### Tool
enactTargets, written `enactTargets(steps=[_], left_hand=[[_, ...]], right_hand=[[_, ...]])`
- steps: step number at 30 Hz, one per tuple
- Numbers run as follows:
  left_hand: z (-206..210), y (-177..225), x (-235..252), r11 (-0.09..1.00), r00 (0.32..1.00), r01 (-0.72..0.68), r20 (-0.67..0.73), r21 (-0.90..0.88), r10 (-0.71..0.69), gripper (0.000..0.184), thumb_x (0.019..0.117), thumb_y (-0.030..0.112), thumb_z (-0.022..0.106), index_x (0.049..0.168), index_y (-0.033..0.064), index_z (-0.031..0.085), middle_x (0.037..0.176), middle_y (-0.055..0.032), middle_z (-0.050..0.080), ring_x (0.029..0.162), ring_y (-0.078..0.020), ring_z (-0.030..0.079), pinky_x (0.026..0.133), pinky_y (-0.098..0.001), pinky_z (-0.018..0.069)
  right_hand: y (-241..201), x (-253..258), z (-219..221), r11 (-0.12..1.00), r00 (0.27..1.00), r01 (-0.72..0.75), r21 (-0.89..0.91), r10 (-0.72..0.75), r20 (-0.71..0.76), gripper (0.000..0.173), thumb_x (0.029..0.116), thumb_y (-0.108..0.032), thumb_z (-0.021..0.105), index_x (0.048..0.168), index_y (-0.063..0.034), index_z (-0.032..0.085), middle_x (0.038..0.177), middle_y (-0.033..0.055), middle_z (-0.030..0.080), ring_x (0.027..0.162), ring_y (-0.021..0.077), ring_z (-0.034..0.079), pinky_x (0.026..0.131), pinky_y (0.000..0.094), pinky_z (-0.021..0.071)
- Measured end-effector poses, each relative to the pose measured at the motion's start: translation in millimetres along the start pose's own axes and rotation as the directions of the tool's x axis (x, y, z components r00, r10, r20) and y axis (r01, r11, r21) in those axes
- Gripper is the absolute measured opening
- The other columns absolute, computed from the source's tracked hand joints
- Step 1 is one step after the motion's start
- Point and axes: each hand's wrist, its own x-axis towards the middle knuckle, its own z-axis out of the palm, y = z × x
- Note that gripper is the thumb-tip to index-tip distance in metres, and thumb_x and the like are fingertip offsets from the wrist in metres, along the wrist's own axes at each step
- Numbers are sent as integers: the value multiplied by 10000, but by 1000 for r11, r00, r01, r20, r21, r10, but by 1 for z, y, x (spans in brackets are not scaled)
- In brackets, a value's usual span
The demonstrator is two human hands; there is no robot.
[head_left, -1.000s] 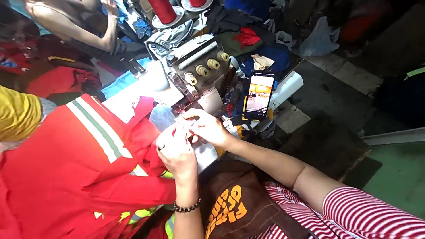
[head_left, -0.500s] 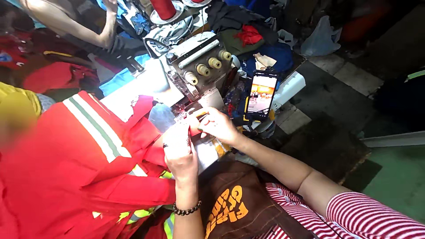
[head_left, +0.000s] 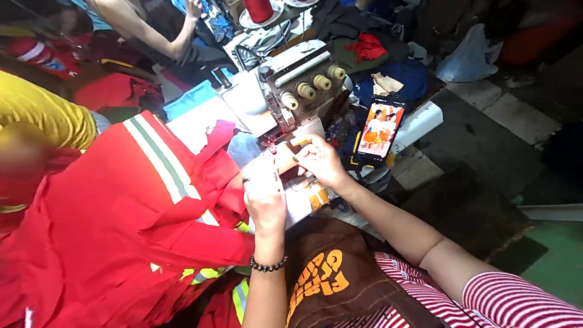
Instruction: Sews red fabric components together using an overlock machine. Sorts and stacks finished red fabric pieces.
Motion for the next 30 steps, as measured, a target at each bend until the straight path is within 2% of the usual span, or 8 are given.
enactTargets(steps=[7, 12, 16, 18, 20, 24, 27, 30], left_hand=[[-1, -10, 9, 988, 996, 55, 82, -144, -43, 216, 1022, 112, 604, 1168, 31, 742, 1215, -155, 721, 1158, -302, 684, 987, -466, 532], [0, -26, 29, 988, 942, 144, 313, -51, -122, 292, 1071, 200, 516, 1212, 34, 710, 1253, -188, 685, 1176, -370, 647, 986, -571, 491], [1, -38, 46, 989, 905, 144, 400, 41, -148, 342, 1084, 224, 461, 1295, 44, 661, 1380, -179, 612, 1276, -387, 572, 1061, -576, 440], [0, -43, 53, 985, 886, 114, 435, 130, -160, 353, 1090, 255, 440, 1274, 45, 657, 1355, -204, 597, 1258, -441, 554, 1013, -636, 452], [3, -49, 59, 974, 879, 102, 440, 200, -183, 329, 1074, 237, 451, 1193, 18, 667, 1283, -249, 599, 1175, -487, 578, 942, -686, 459], [11, -61, 66, 958, 865, 114, 449, 263, -226, 376, 1085, 236, 404, 1189, -35, 644, 1289, -292, 580, 1195, -519, 549, 1009, -719, 378], [7, -73, 63, 965, 886, 115, 414, 234, -206, 427, 1093, 319, 404, 1257, 12, 650, 1364, -237, 585, 1282, -491, 511, 1070, -710, 320], [-20, -66, 57, 980, 923, 143, 338, 138, -183, 374, 1059, 300, 514, 1307, 62, 663, 1426, -190, 567, 1377, -448, 443, 1123, -683, 273]], right_hand=[[-2, 0, 0, 996, 997, 80, -30, -81, -11, 448, 929, 67, 650, 1331, -93, 536, 838, 124, 656, 547, 187, 609, 473, 290, 549], [5, 25, 11, 975, 979, 191, -115, -198, -45, 347, 946, 49, 606, 1289, 18, 565, 896, 130, 673, 638, 157, 649, 565, 288, 578], [0, 6, 8, 959, 995, 63, -276, -80, -51, 336, 1020, -74, 580, 1347, -136, 536, 806, 93, 644, 518, 199, 580, 442, 334, 526], [15, 1, 3, 944, 997, 49, -327, -66, -40, 359, 1027, -103, 581, 1379, -149, 521, 824, 86, 652, 531, 194, 593, 466, 353, 543], [42, -4, -2, 940, 999, 24, -340, -37, -31, 344, 1025, -108, 583, 1367, -126, 545, 839, 82, 656, 569, 181, 625, 525, 363, 582], [68, -11, -9, 944, 1000, -6, -329, 1, -15, 272, 1035, -94, 567, 1304, -63, 574, 877, 105, 671, 634, 182, 647, 606, 369, 591], [67, -10, -6, 950, 1000, 3, -312, -11, -23, 259, 1031, -85, 568, 1289, -62, 593, 871, 111, 671, 618, 186, 644, 591, 368, 591], [66, -12, -11, 949, 999, 37, -312, -44, -17, 261, 1019, -67, 566, 1278, -50, 598, 878, 113, 677, 619, 179, 642, 588, 353, 584]])
